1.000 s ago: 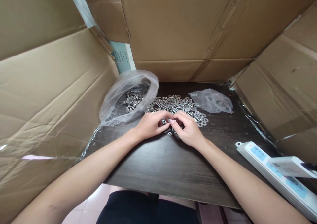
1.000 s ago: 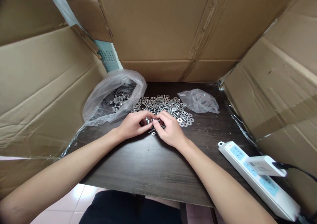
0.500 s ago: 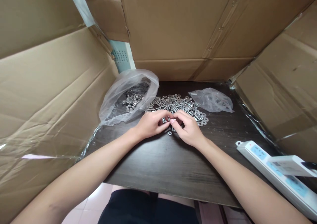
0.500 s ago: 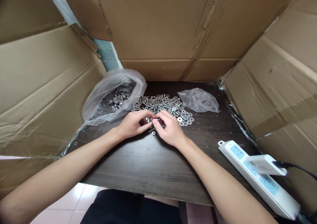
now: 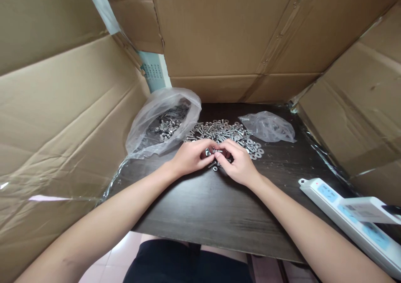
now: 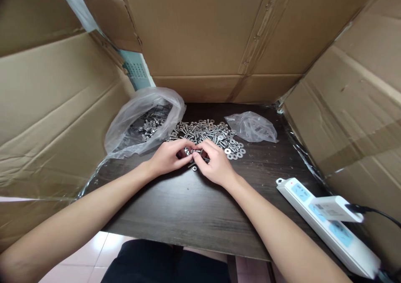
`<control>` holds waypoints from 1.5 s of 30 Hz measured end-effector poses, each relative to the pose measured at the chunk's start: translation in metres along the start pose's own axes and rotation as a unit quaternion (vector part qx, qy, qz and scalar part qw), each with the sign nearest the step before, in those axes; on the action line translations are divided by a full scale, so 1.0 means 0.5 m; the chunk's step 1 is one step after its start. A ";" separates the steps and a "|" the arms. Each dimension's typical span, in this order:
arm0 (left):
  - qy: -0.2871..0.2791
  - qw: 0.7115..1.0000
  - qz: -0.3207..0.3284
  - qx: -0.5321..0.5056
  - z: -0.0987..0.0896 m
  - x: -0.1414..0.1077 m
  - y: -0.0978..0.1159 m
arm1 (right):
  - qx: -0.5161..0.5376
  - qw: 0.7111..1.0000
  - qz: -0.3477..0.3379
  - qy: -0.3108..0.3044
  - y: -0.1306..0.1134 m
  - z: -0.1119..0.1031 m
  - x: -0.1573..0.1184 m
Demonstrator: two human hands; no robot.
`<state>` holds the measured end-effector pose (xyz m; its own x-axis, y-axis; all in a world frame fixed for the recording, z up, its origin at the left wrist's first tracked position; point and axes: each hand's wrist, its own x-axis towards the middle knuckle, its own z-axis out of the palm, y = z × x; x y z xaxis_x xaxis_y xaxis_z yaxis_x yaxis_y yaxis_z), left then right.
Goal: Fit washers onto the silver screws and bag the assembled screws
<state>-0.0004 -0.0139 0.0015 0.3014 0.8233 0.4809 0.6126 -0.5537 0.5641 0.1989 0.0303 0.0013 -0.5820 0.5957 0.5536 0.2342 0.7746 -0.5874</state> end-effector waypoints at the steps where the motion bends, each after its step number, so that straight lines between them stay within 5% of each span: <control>1: 0.000 1.000 0.000 -0.001 0.000 0.000 0.000 | 0.001 1.000 0.000 0.001 -0.001 0.000 0.000; 28: -0.001 1.000 0.000 -0.014 -0.003 0.003 0.006 | 0.003 1.000 -0.003 0.003 -0.006 -0.006 0.004; 40: 0.013 1.000 -0.007 0.009 -0.010 0.003 0.010 | -0.016 0.995 0.002 0.098 -0.014 -0.014 0.009; 45: 0.004 1.000 0.000 0.019 -0.008 0.004 0.010 | 0.011 0.997 -0.001 0.082 -0.009 -0.009 0.009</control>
<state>0.0003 -0.0155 0.0083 0.2967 0.8220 0.4861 0.6403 -0.5489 0.5373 0.1987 0.0302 0.0091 -0.4467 0.6225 0.6426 0.2160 0.7720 -0.5978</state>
